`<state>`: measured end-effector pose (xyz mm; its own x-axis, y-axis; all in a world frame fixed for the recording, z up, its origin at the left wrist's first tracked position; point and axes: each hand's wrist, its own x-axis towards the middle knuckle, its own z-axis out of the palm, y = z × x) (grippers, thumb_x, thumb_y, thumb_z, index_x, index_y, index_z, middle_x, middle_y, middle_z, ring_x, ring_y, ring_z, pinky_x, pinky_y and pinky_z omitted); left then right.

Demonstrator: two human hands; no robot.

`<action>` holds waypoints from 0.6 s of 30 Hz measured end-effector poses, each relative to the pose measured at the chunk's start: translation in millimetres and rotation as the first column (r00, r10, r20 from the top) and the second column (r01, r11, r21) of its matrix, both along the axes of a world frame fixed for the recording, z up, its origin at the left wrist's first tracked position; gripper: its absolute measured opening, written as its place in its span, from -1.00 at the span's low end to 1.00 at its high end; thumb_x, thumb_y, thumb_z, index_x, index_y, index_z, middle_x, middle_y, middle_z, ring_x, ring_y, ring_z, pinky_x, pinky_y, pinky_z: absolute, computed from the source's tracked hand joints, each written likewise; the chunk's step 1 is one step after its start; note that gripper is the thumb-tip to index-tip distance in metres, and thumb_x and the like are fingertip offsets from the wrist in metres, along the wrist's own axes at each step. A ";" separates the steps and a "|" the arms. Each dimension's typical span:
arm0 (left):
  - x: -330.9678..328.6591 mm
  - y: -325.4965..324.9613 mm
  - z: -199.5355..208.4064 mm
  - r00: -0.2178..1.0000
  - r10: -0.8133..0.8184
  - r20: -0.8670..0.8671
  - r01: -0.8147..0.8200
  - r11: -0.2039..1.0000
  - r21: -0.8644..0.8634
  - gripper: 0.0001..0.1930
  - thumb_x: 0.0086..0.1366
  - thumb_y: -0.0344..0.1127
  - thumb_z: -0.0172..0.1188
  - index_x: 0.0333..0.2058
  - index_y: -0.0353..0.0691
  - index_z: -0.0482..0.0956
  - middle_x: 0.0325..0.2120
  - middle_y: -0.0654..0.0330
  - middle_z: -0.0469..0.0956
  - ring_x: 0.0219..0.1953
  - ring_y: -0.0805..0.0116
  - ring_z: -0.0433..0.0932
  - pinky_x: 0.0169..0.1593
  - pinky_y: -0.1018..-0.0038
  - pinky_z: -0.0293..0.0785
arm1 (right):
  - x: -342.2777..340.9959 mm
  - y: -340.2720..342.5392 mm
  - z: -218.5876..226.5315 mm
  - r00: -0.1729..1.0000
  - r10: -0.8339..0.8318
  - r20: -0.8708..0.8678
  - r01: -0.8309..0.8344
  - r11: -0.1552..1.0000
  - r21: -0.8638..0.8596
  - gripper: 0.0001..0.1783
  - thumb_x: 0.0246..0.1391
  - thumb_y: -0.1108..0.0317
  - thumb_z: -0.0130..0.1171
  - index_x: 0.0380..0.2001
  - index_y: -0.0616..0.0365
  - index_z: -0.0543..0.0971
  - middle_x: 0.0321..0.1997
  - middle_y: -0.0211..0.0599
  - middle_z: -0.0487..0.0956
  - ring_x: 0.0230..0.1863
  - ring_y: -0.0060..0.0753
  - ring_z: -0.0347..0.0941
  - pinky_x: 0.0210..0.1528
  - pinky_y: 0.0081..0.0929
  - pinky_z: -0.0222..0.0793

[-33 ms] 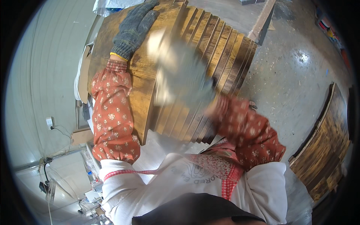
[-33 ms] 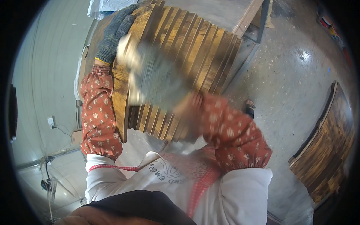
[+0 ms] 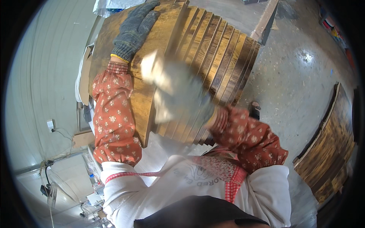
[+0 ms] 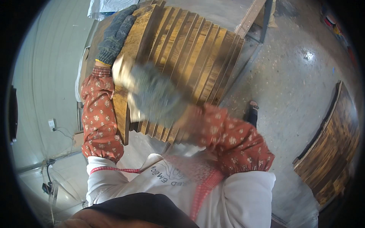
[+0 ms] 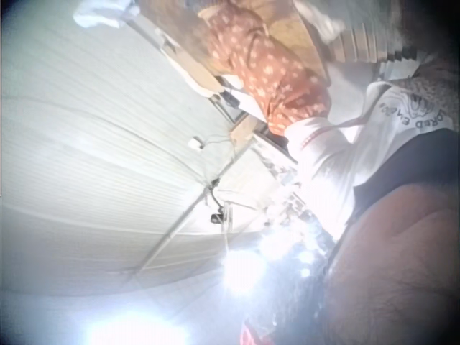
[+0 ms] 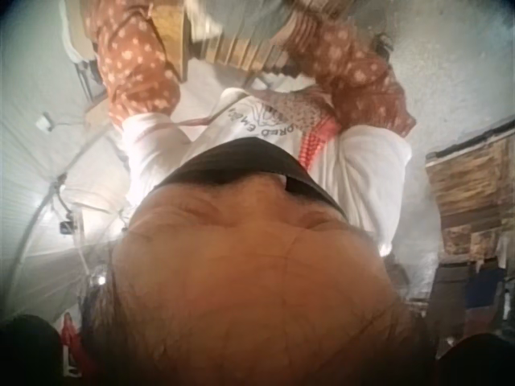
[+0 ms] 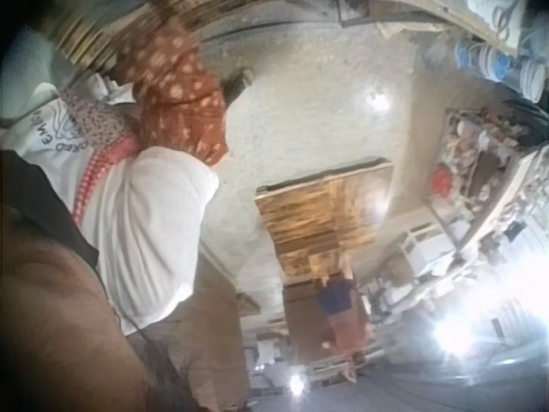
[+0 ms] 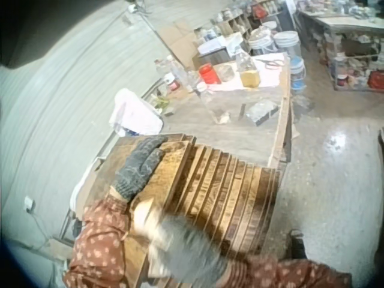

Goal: The person wipes a stack of wooden boards with a cloth, repeatedly rubbing the surfaces and edges. They flip the stack over and continue wiping the other side. The boards remain stacked on the workbench during the process.

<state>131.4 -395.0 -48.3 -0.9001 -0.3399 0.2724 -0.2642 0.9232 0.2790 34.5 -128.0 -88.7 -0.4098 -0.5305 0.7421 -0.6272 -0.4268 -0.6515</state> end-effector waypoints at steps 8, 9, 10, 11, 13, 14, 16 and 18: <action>-7.9 17.4 14.8 0.999 0.038 0.037 -0.040 0.998 0.051 -0.55 0.43 -0.22 -0.02 0.22 -0.26 0.33 0.14 0.07 0.42 0.21 0.26 0.36 0.26 0.39 0.28 | -49.6 -59.6 -3.5 0.945 -0.141 0.294 0.118 0.989 0.094 -0.48 0.06 0.18 0.14 0.06 0.21 0.43 -0.07 0.10 0.49 -0.15 0.13 0.48 -0.10 -0.05 0.41; -7.6 16.2 15.7 0.998 0.040 0.042 -0.042 0.998 0.054 -0.55 0.43 -0.22 -0.02 0.22 -0.27 0.33 0.14 0.07 0.42 0.21 0.26 0.36 0.26 0.40 0.28 | -39.7 -54.9 -7.3 0.982 -0.191 0.000 0.190 0.979 0.075 -0.42 0.08 0.13 0.13 0.13 0.19 0.38 0.04 0.13 0.42 -0.09 0.17 0.46 -0.07 0.03 0.39; -6.8 14.0 16.5 0.998 0.038 0.046 -0.041 0.997 0.058 -0.56 0.43 -0.23 -0.02 0.22 -0.27 0.33 0.14 0.07 0.42 0.21 0.26 0.36 0.26 0.40 0.28 | -24.2 -38.0 -12.0 0.922 -0.246 -0.300 0.262 0.965 0.013 -0.35 0.09 0.08 0.12 0.20 0.17 0.34 0.16 0.16 0.34 -0.04 0.21 0.43 -0.04 0.11 0.38; -5.9 11.4 17.3 0.998 0.039 0.050 -0.042 0.997 0.063 -0.56 0.44 -0.23 -0.02 0.22 -0.27 0.32 0.14 0.07 0.42 0.21 0.26 0.36 0.26 0.40 0.28 | -1.0 -16.6 -20.2 0.894 -0.256 -0.368 0.255 0.965 -0.053 -0.34 0.08 0.09 0.12 0.21 0.16 0.33 0.19 0.14 0.33 0.00 0.18 0.41 0.01 0.11 0.35; -4.4 6.6 18.7 0.997 0.039 0.059 -0.043 0.996 0.080 -0.56 0.44 -0.24 -0.03 0.22 -0.27 0.32 0.15 0.07 0.42 0.21 0.26 0.36 0.26 0.40 0.28 | 44.3 12.4 -31.7 0.905 -0.222 -0.364 0.224 0.974 -0.037 -0.32 0.08 0.09 0.13 0.24 0.14 0.33 0.25 0.11 0.30 0.09 0.11 0.37 0.11 0.12 0.29; -3.5 5.5 19.6 0.997 0.034 0.067 -0.039 0.996 0.086 -0.56 0.44 -0.24 -0.03 0.22 -0.28 0.32 0.15 0.07 0.41 0.21 0.26 0.36 0.25 0.40 0.29 | 45.4 12.2 -37.9 0.926 -0.171 -0.338 0.180 0.984 -0.003 -0.31 0.07 0.10 0.14 0.25 0.13 0.33 0.28 0.10 0.29 0.13 0.08 0.35 0.16 0.12 0.26; -4.3 7.5 22.0 0.996 0.022 0.081 -0.030 0.994 0.102 -0.56 0.44 -0.25 -0.03 0.23 -0.28 0.31 0.15 0.07 0.41 0.21 0.26 0.36 0.25 0.40 0.29 | 31.9 -7.3 -45.2 0.975 -0.071 -0.212 0.037 0.986 -0.161 -0.39 0.14 0.06 0.09 0.21 0.12 0.40 0.26 0.07 0.34 0.07 -0.01 0.41 0.11 0.06 0.32; -7.3 15.1 24.1 0.996 0.034 0.084 -0.042 0.995 0.092 -0.57 0.43 -0.24 -0.03 0.20 -0.29 0.34 0.12 0.05 0.43 0.18 0.23 0.38 0.23 0.38 0.30 | -9.7 -49.1 -41.0 0.998 -0.058 0.031 0.062 0.986 -0.152 -0.46 0.17 0.09 0.07 0.14 0.15 0.44 0.13 0.08 0.41 -0.02 0.00 0.45 0.04 0.00 0.36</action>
<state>124.1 -379.9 -24.2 -0.9042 -0.3947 0.1634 -0.3242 0.8830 0.3394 24.8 -177.1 -129.7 -0.4581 -0.3852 0.8011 -0.6384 -0.4846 -0.5980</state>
